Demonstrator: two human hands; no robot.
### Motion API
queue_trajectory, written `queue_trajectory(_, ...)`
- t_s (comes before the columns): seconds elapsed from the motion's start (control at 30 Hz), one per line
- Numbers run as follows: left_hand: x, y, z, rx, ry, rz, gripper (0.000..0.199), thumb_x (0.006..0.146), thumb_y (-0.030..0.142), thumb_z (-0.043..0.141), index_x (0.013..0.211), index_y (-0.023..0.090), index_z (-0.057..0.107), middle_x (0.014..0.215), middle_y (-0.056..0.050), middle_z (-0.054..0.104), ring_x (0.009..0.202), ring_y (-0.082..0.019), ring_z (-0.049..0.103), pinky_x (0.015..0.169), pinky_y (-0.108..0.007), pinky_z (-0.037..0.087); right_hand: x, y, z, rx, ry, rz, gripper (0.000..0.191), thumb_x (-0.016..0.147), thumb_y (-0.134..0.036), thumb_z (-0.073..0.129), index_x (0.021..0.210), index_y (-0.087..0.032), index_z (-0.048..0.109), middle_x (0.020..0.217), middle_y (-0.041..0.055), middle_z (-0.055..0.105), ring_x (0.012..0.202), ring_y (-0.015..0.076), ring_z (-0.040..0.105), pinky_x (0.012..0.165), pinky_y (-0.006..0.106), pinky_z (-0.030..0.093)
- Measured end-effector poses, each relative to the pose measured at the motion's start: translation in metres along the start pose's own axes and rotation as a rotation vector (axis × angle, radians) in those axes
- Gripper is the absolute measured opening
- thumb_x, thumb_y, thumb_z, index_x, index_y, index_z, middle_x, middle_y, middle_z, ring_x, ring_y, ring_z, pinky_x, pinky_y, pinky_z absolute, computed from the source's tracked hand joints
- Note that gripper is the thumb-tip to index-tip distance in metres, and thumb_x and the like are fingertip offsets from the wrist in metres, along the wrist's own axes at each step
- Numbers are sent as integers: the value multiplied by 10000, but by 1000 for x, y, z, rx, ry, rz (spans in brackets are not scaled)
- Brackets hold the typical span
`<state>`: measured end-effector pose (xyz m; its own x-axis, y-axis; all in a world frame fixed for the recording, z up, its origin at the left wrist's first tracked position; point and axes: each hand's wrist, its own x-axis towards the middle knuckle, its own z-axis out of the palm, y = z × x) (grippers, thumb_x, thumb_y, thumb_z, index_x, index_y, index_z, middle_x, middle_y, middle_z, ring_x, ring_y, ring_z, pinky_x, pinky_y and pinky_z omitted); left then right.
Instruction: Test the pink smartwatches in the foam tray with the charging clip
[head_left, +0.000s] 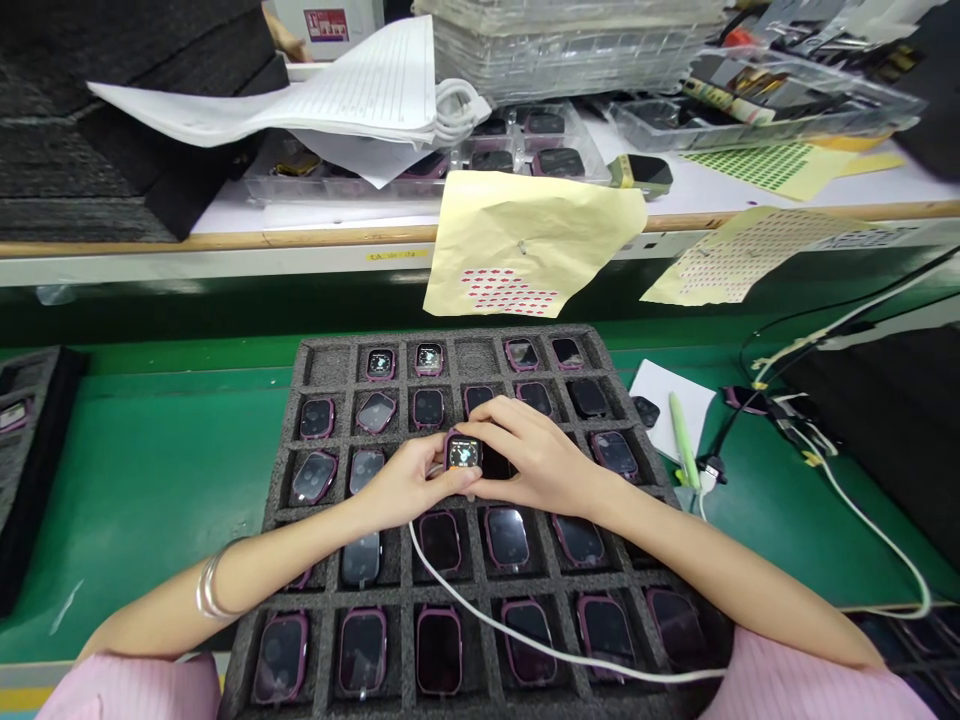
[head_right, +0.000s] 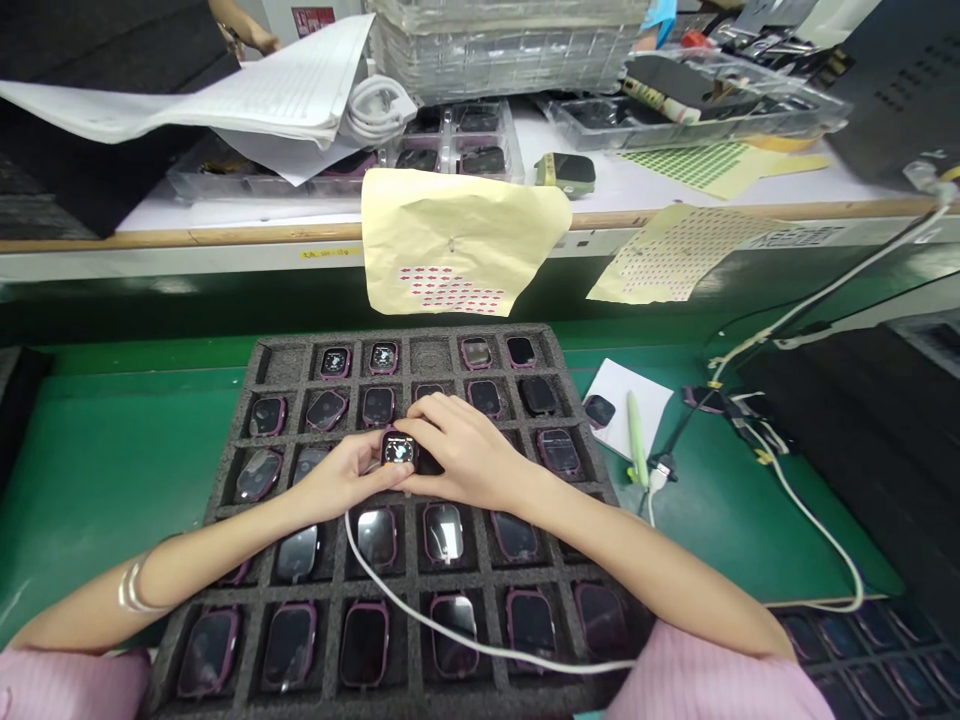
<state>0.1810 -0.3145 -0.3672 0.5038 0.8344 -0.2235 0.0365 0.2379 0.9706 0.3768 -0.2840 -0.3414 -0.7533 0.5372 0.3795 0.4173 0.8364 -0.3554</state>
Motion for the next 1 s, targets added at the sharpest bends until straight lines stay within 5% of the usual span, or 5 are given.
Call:
queue_trajectory(0.37,3,5,5,-53,54,5,462,753,399,735,1111,157,572,1001,-64,658,987,-212,593,846,-310,500,35,60,-18,-6,52,163,295,863,-294,688,1057,-99,582,979,115,595,915,233,578,820,377,494)
queue_trajectory(0.53,-6,13,11,-27,79,-194,429,684,442,781,956,158,608,575,49,528,430,-57,412,391,-149,332,38,77,-31,-190,-175,233,269,830,-326,722,968,-111,640,977,127,646,952,276,584,806,378,483)
queue_trajectory(0.67,-6,13,5,-21,86,-383,445,647,524,776,773,133,604,420,122,260,340,-8,158,326,-120,129,28,84,-54,-263,-304,336,114,834,-127,662,941,-142,627,967,86,660,936,247,607,771,320,480)
queue_trajectory(0.87,10,14,21,-34,63,-356,469,599,507,799,822,118,660,409,96,316,352,-27,204,330,-139,169,13,95,-52,-322,-364,420,229,800,-231,758,938,-148,595,1100,133,613,1086,311,530,804,364,479)
queue_trajectory(1.0,15,23,35,32,44,-275,477,610,437,818,937,131,654,668,-10,617,432,-42,307,372,-155,220,5,106,-46,-306,-292,396,349,772,-333,789,996,-159,586,1080,127,603,1033,316,536,796,389,478)
